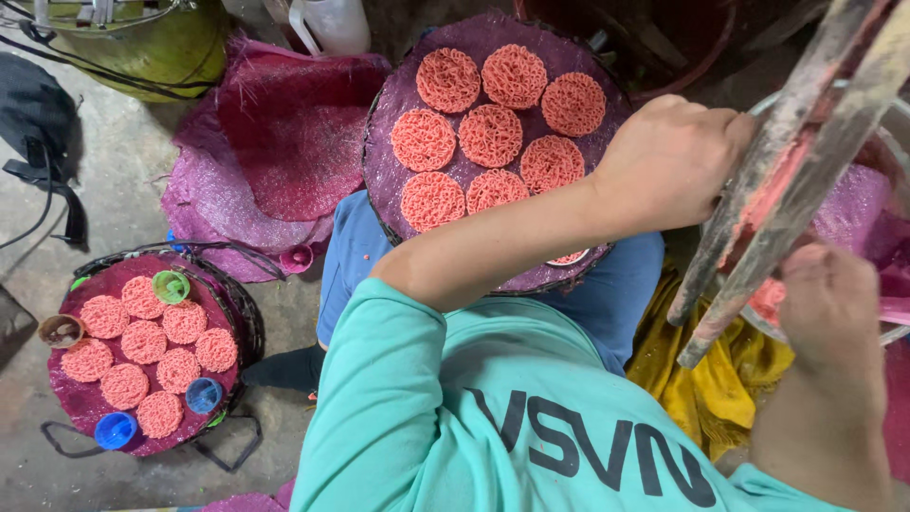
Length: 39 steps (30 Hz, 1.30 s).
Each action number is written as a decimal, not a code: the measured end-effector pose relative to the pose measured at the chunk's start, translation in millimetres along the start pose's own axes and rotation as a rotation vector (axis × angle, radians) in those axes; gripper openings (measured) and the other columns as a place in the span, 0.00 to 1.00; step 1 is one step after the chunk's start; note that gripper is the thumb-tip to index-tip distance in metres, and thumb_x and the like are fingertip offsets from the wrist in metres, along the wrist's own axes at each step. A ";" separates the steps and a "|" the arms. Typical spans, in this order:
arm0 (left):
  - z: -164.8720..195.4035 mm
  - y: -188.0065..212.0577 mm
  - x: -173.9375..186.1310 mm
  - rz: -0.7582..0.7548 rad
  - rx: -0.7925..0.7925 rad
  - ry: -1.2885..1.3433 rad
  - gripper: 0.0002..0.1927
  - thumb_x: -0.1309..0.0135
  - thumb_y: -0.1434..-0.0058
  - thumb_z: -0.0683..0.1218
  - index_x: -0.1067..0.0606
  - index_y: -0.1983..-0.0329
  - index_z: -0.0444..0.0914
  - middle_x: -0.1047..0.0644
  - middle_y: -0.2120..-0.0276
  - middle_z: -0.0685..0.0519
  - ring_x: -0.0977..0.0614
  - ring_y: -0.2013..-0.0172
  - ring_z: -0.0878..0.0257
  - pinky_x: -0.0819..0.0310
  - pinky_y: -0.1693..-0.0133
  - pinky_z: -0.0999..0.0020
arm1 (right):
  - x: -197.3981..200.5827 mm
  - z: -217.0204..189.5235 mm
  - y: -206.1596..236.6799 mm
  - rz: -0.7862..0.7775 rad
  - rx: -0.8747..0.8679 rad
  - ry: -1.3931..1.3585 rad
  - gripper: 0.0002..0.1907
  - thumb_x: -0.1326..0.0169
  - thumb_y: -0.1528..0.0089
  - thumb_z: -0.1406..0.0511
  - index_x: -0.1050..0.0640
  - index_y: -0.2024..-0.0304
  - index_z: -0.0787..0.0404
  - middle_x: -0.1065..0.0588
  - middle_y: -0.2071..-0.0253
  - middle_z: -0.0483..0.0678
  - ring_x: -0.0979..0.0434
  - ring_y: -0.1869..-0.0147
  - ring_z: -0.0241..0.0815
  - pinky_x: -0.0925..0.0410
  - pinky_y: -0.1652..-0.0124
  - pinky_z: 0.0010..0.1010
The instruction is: The person sits on the floor and uses a hand-held wooden press to extrude pink dough into lacy round discs. They load dough into the press with a plastic cup, squeeze the press handles to extrude a disc onto a round tray, and repeat, filling trays with finished discs.
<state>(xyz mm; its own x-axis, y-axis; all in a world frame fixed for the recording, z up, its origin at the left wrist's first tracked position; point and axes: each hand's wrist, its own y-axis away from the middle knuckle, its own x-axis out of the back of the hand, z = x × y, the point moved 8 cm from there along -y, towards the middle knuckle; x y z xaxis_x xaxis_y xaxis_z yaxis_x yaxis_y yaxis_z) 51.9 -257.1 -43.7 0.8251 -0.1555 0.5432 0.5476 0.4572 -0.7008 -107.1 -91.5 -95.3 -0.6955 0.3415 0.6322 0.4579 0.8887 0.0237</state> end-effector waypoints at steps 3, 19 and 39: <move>22.8 -15.9 1.2 0.030 -0.029 0.061 0.23 0.38 0.53 0.51 0.25 0.56 0.35 0.20 0.68 0.48 0.17 0.65 0.48 0.24 0.60 0.53 | 26.7 -21.3 -17.4 -0.030 0.412 -0.338 0.39 0.62 0.20 0.44 0.30 0.38 0.78 0.25 0.44 0.64 0.24 0.43 0.44 0.29 0.43 0.36; 21.9 -56.9 1.7 0.002 0.317 0.373 0.22 0.37 0.53 0.56 0.20 0.59 0.39 0.17 0.69 0.45 0.15 0.65 0.45 0.20 0.64 0.54 | -85.2 -17.3 -40.3 -0.578 0.090 -0.951 0.51 0.73 0.35 0.31 0.35 0.28 0.60 0.25 0.51 0.55 0.28 0.69 0.49 0.35 0.68 0.36; -7.4 -26.5 36.4 0.103 0.301 0.989 0.10 0.36 0.48 0.36 0.21 0.62 0.30 0.16 0.69 0.50 0.15 0.68 0.65 0.18 0.66 0.64 | -52.3 78.1 73.0 -0.389 -0.002 -0.992 0.38 0.58 0.30 0.41 0.34 0.33 0.65 0.25 0.58 0.53 0.28 0.62 0.44 0.34 0.62 0.33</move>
<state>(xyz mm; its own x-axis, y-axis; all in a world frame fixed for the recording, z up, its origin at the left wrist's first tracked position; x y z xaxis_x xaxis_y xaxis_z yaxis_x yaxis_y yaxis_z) 68.4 -281.4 -8.8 0.6864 -0.6900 -0.2296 0.5228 0.6877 -0.5037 -80.5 -20.6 -187.1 -0.9340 0.1312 -0.3324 0.1070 0.9902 0.0902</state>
